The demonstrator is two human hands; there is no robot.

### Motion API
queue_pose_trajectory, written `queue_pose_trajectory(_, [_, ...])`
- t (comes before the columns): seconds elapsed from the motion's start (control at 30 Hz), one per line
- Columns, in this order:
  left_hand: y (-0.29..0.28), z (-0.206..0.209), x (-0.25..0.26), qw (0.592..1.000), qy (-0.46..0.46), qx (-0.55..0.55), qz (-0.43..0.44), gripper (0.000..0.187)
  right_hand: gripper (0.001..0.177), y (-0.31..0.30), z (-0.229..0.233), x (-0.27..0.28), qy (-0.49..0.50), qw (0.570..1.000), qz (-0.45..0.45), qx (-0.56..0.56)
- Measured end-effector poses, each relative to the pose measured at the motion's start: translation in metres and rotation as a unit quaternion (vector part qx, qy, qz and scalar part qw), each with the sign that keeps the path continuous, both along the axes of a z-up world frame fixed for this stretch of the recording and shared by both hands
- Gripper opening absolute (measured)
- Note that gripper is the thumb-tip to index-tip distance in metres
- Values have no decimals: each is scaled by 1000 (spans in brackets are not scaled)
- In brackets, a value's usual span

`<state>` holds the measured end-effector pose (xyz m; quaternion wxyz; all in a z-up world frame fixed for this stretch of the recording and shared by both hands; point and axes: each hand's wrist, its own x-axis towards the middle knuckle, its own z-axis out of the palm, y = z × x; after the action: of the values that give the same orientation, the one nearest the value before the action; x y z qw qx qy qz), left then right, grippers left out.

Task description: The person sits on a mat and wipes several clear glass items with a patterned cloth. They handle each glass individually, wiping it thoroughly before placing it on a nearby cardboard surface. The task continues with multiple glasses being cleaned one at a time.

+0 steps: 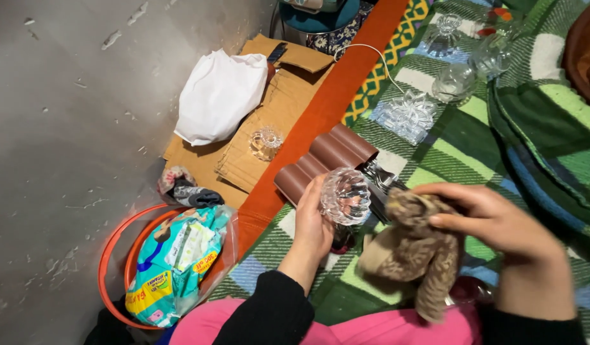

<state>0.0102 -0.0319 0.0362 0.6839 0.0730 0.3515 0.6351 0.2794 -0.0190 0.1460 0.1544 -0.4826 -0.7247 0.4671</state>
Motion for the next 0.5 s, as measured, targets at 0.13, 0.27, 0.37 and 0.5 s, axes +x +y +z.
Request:
queue_pose_trajectory(0.13, [0,-6,1,996,86,14,-4,24,51,-18,0,-73,60,988,-107,-96])
queue_pose_trajectory(0.27, [3,-21,6,988,143,43,45,19,50,-27,-30,-106,132,984,-115,-23])
queue_pose_trajectory(0.37, [1,-8,5,984,158,54,52,10,61,-25,-45,-106,97,989,-103,-36])
queue_pose_trajectory(0.5, [2,-10,3,983,171,51,52,9,90,-20,-49,-112,5,995,-42,95])
